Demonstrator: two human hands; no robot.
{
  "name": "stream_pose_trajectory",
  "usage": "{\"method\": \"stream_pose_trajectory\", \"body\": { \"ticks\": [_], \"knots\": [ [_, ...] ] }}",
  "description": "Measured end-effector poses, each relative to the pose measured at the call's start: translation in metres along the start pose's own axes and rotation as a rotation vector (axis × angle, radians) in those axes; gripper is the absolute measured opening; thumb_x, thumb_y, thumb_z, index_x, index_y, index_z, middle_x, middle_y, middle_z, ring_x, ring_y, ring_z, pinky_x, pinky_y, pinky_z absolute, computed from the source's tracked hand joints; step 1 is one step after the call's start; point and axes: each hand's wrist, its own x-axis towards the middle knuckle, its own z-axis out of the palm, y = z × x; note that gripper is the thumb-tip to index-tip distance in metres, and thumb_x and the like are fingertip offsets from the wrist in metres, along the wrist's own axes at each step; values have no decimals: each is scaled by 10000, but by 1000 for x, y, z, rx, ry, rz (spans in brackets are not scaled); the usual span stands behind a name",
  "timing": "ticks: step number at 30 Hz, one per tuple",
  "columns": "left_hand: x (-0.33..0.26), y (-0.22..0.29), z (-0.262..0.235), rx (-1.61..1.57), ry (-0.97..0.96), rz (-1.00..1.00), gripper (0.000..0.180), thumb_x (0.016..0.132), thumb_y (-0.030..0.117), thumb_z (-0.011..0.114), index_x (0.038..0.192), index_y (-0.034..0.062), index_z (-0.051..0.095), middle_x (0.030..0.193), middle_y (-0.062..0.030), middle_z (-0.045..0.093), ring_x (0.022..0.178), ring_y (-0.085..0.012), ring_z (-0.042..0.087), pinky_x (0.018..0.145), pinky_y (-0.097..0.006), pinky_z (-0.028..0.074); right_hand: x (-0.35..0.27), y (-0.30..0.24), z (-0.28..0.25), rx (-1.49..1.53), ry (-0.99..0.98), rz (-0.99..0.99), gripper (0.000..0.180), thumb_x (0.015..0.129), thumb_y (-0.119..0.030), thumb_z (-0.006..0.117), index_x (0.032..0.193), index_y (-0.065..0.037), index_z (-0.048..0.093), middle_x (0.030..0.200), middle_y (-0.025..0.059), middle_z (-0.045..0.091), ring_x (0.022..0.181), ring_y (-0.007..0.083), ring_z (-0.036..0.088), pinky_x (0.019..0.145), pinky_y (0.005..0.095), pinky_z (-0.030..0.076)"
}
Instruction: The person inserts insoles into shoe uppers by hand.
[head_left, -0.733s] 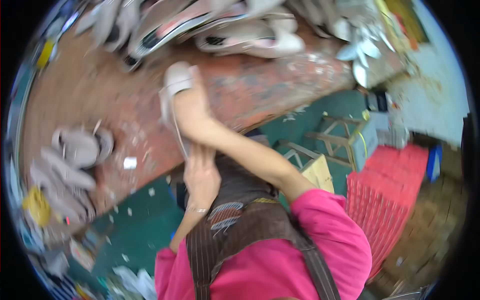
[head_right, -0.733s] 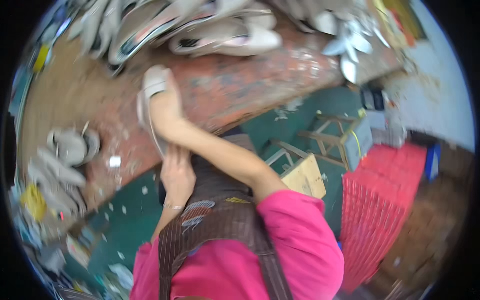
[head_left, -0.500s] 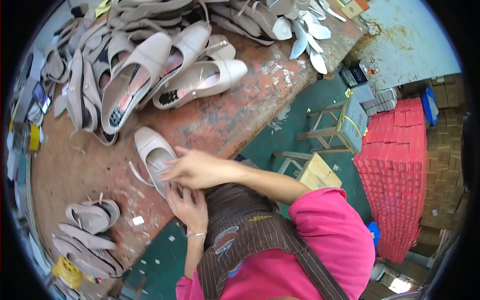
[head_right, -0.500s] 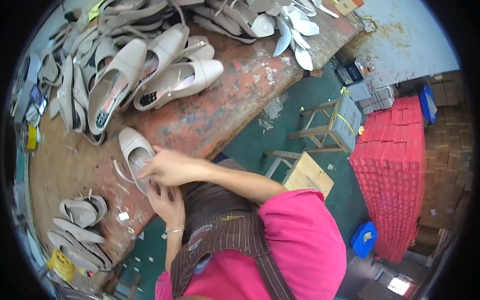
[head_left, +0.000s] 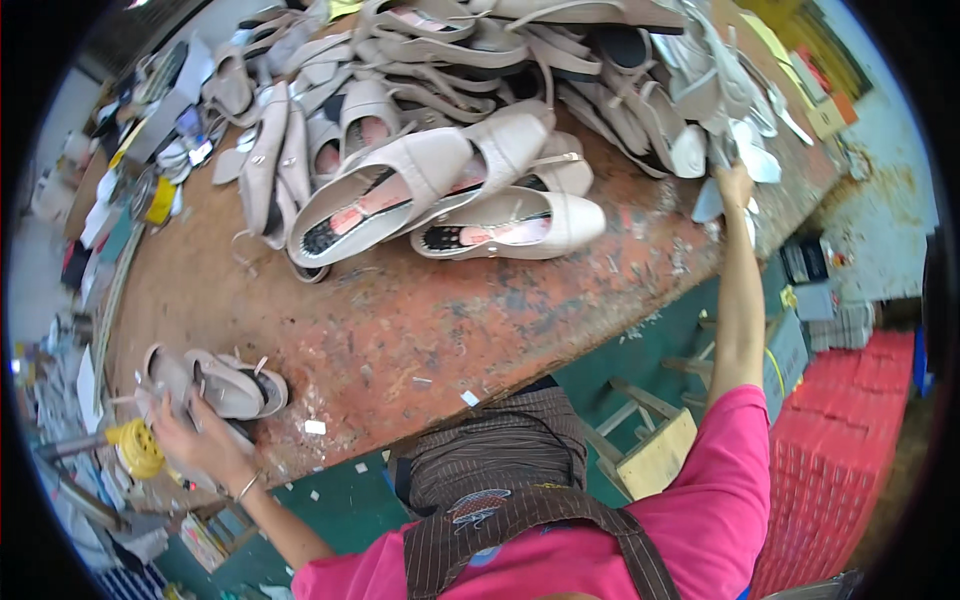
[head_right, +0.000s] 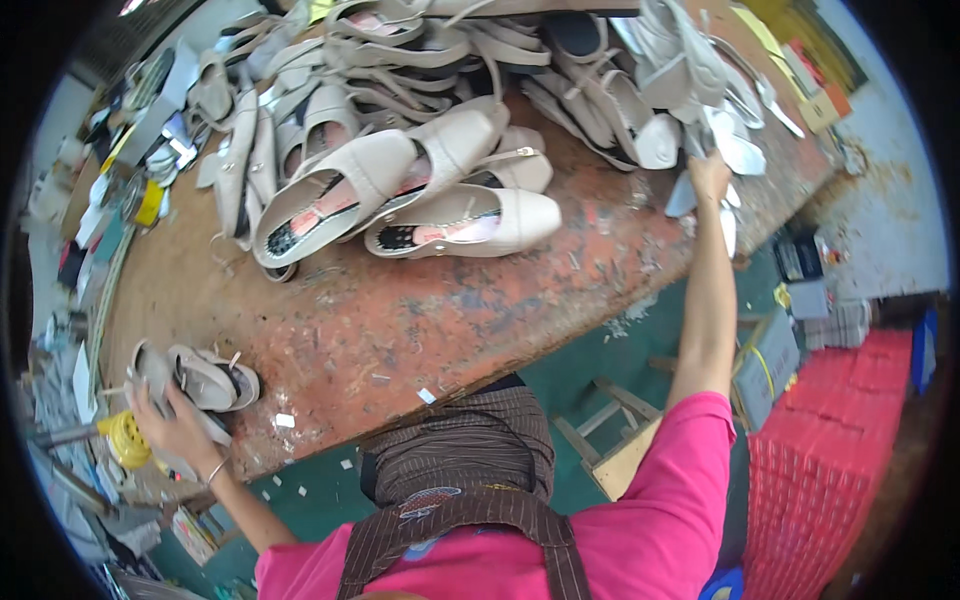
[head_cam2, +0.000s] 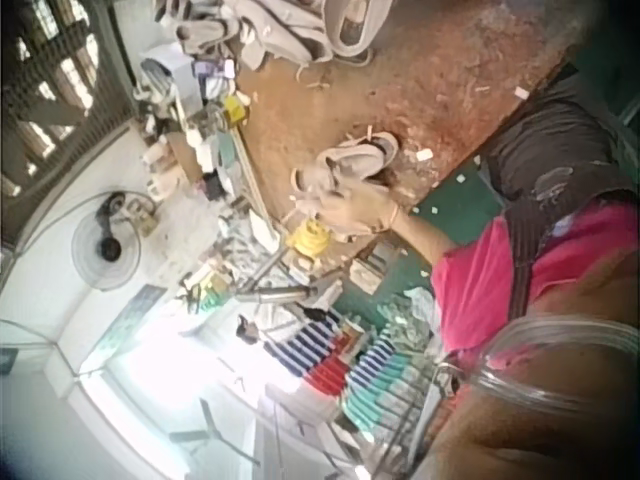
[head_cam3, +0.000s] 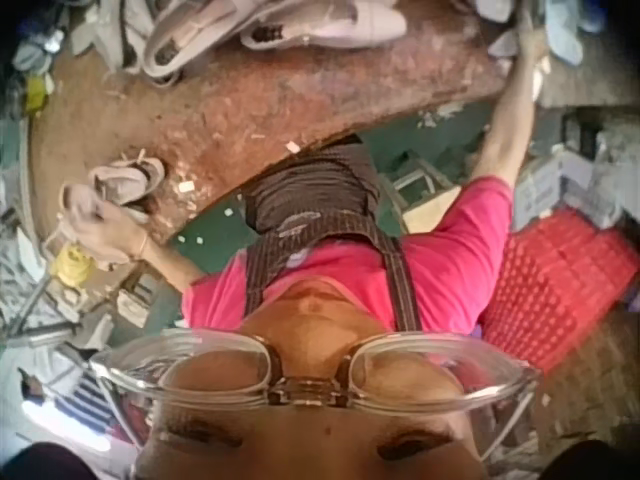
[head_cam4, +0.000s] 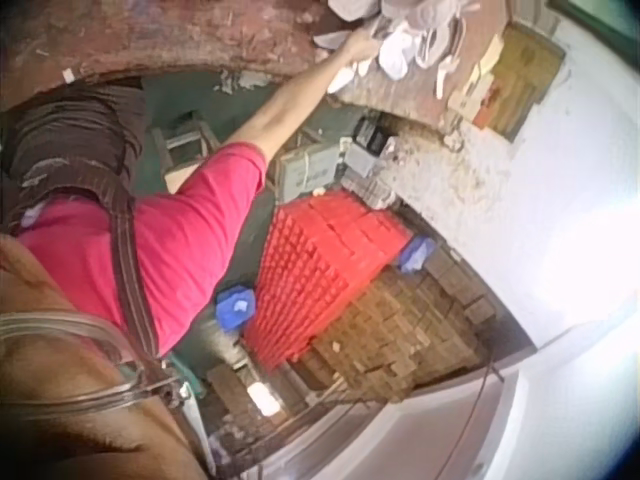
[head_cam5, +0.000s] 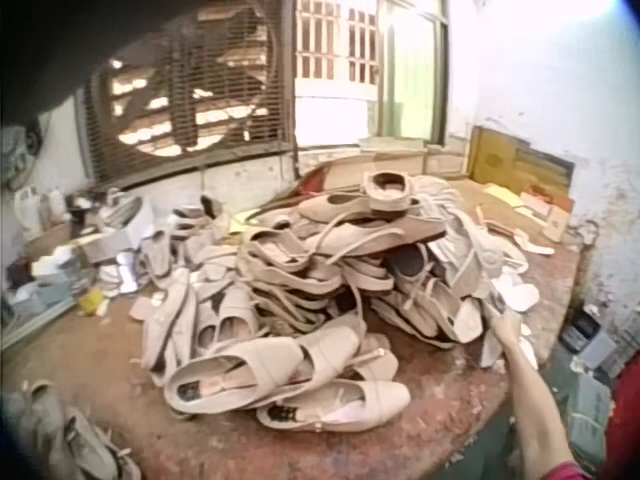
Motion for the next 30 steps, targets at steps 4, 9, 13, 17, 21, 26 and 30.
{"method": "stream_pose_trajectory", "body": {
  "ticks": [4, 9, 13, 17, 21, 26, 30],
  "knots": [
    [9, 137, 22, -575, -341, 319, 292, 787, 115, 750, 1067, 63, 685, 1201, -159, 623, 1118, -332, 584, 958, -431, 459, -36, -9, -22, 95, -39, -159, 384, 724, -352, 659, 873, 1, 661, 806, 190, 682, 757, 348, 653, 748, 427, 503],
    [-19, 267, 69, -786, -284, 956, 400, 758, 73, 670, 1155, 54, 617, 1172, -123, 612, 1053, -270, 600, 920, -406, 472, -155, -19, -59, 1308, -790, 222, 625, 646, 22, 480, 1264, 117, 492, 1178, 244, 637, 922, 283, 691, 847, 357, 580],
    [-25, 289, 89, -881, -462, 661, 340, 780, 13, 666, 1114, 73, 636, 931, -121, 599, 821, -320, 626, 715, -388, 499, -251, -16, -79, 1655, -895, 224, 730, 720, -8, 583, 1409, 103, 368, 1345, 245, 546, 972, 242, 664, 944, 416, 555],
    [-42, 256, 32, -1094, -677, 483, 225, 756, -32, 670, 962, 58, 689, 864, -112, 594, 807, -314, 622, 693, -408, 498, -298, -46, -112, 1584, -832, 263, 488, 992, -237, 475, 1374, 66, 453, 1269, 235, 585, 900, 189, 647, 843, 335, 555],
    [-82, 182, -18, -940, -753, 340, 189, 762, -27, 677, 916, 73, 720, 824, -85, 586, 792, -279, 614, 676, -394, 495, -334, -65, -111, 967, -820, -45, 482, 1045, -333, 408, 1313, 40, 555, 1161, 177, 630, 955, 185, 619, 813, 288, 500],
    [-134, 106, -18, -700, -644, 280, 223, 770, 20, 726, 983, 83, 733, 875, -85, 585, 783, -257, 591, 657, -364, 477, -409, -165, -105, 657, -540, -1228, 374, 802, -109, 681, 1172, -54, 679, 1152, 144, 614, 994, 316, 569, 866, 419, 451],
    [-151, 92, -18, -625, -513, -132, 460, 803, 109, 778, 1240, 59, 646, 963, -92, 569, 778, -183, 571, 642, -302, 483, -462, -209, -68, 719, -644, -1348, 272, 733, -80, 692, 1002, -72, 738, 1102, 89, 645, 1005, 273, 584, 891, 408, 450]
  ]
}}
